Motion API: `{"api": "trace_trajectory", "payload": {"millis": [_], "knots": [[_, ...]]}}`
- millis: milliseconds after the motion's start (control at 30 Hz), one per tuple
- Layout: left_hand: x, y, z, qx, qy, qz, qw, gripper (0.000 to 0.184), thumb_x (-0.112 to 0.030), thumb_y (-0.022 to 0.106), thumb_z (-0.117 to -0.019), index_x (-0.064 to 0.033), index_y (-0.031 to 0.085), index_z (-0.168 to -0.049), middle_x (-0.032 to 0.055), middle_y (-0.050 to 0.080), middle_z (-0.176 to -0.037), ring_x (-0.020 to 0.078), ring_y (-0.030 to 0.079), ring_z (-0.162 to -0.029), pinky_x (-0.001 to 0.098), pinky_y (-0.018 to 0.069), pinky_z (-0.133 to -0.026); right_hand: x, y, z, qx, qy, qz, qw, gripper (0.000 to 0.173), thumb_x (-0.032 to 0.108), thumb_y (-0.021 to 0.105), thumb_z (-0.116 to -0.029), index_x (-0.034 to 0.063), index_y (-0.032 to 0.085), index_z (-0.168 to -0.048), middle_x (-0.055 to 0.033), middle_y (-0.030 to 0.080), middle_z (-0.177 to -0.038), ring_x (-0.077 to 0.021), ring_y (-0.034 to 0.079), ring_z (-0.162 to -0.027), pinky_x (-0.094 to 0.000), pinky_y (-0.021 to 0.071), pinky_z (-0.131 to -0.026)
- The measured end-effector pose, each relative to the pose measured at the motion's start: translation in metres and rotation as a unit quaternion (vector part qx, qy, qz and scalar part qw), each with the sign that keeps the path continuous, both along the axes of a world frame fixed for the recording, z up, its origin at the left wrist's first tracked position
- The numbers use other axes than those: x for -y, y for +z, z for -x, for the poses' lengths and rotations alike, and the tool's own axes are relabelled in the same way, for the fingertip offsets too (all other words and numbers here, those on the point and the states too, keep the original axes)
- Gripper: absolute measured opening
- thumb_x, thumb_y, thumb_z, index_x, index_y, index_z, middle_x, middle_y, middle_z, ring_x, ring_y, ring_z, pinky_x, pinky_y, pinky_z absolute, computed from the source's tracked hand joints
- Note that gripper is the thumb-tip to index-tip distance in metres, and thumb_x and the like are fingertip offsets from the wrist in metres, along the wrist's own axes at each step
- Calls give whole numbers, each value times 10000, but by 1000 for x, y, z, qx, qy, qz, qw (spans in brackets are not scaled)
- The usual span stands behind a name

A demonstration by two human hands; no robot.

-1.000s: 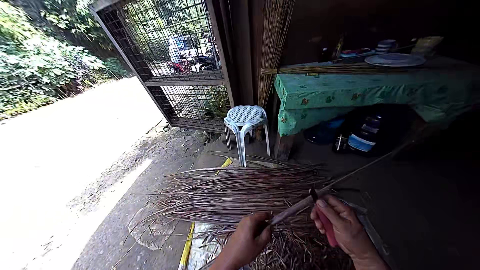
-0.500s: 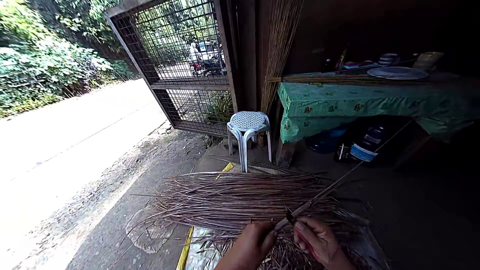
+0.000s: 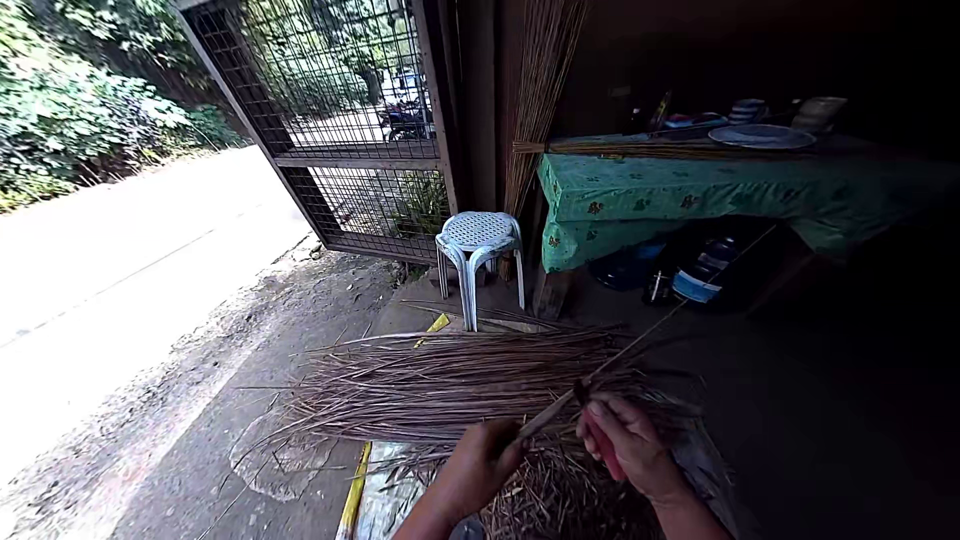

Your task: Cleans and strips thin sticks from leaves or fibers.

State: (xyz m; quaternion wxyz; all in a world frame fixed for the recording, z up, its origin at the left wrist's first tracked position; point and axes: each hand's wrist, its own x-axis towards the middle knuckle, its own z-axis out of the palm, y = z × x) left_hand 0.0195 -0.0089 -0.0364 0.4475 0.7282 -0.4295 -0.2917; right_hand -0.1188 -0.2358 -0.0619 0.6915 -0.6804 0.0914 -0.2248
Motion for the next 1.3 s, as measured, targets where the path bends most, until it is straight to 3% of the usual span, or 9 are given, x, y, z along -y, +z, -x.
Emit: {"api": "trace_trajectory", "payload": {"millis": [133,267,433,700,933,1033,1200,1300], "knots": [[-3,-4,4,6,6,7,1000,246,-268,557,-1036,-70,701,-1052,-33,606,-726,42,547,-595,226,484,-569,-25,-2,-4,-19,118,-17,993,264,245,489,-1087,38,651,-1059,0,694,-774,-67,625,-580,-225,533,-514],[-5,-2,3,-7,-10,29,1000,247,-249,544,-1038,-69,713,-1038,-61,599,-701,10,520,-564,185,447,-524,-24,-2,-2,-8,145,-10,989,272,248,516,-1082,27,669,-1040,23,681,-745,-38,612,-577,-198,516,-511],[-6,0,2,-27,-24,46,998,268,-258,547,-1044,-65,727,-1092,-65,612,-720,7,529,-577,177,451,-532,-9,0,1,22,93,37,995,268,212,555,-1068,-11,703,-1075,27,697,-762,-15,610,-589,-179,519,-525],[-8,-1,2,-23,-11,39,999,248,-254,566,-1030,-74,732,-1073,-69,615,-711,5,524,-567,175,446,-525,10,0,3,26,1,72,997,266,165,543,-1063,-41,705,-1112,15,698,-769,-25,608,-590,-187,523,-532],[-10,-5,0,-5,-2,17,1000,240,-257,560,-1029,-85,724,-1059,-71,607,-705,5,517,-555,179,442,-519,23,5,5,-1,-139,9,990,248,140,496,-1073,-34,664,-1126,-20,680,-737,-76,606,-552,-218,525,-498],[-10,-4,-1,3,12,7,1000,234,-265,563,-1024,-96,721,-1057,-68,622,-710,15,541,-555,194,471,-524,19,11,8,-18,-68,-11,997,284,161,491,-1075,-37,634,-1221,-25,686,-773,-91,621,-580,-230,537,-516],[-6,-8,1,26,6,19,999,247,-279,576,-1027,-87,719,-1083,-61,635,-738,16,554,-579,194,486,-545,-19,5,0,-47,101,-40,993,255,201,514,-1078,-7,656,-1117,-1,694,-773,-66,633,-583,-217,537,-514],[-9,-6,0,38,11,19,999,251,-283,589,-1021,-86,726,-1091,-70,635,-738,2,547,-581,180,476,-546,-20,4,-2,-30,75,-27,996,267,187,521,-1073,-20,669,-1155,18,687,-762,-39,606,-566,-193,511,-501]]}}
